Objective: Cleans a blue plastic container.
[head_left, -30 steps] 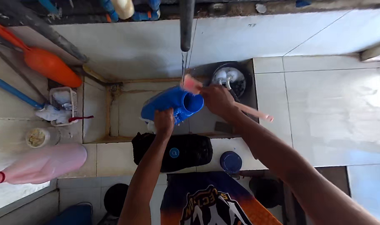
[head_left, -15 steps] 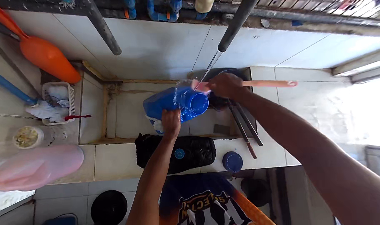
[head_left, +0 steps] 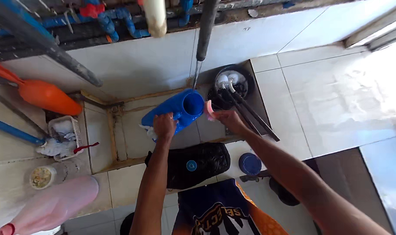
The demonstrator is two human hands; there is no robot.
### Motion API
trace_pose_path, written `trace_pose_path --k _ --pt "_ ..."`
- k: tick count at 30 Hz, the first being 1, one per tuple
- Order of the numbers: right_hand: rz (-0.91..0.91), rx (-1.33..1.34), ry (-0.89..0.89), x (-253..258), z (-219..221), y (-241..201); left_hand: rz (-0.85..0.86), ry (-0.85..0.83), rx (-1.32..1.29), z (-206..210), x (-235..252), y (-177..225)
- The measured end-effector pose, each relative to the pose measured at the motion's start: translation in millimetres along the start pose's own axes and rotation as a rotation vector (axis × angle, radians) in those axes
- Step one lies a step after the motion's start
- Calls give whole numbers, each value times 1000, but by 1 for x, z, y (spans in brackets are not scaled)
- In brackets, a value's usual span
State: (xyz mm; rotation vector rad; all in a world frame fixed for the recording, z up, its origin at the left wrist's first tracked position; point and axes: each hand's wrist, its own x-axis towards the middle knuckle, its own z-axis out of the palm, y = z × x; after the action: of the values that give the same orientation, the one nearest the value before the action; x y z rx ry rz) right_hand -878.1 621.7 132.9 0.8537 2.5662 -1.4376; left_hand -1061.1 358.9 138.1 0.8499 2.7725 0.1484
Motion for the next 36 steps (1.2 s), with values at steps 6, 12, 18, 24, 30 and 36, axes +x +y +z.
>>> trace_pose_path --k 6,12,18,24,30,36 --pt "46 232 203 11 14 -12 56 -5 33 9 0 18" --pt "103 295 267 2 15 0 5 9 39 12 3 48" --pt "101 259 -46 -57 25 -11 -111 -200 -74 -26 50 67" --pt "153 643 -262 -99 -12 -9 -144 -26 -360 -22 82 121" --pt "148 687 -210 -134 -22 -5 52 -34 -422 -10 74 96" --pt "271 215 -101 -139 -7 2 -130 -124 -301 -20 58 76"
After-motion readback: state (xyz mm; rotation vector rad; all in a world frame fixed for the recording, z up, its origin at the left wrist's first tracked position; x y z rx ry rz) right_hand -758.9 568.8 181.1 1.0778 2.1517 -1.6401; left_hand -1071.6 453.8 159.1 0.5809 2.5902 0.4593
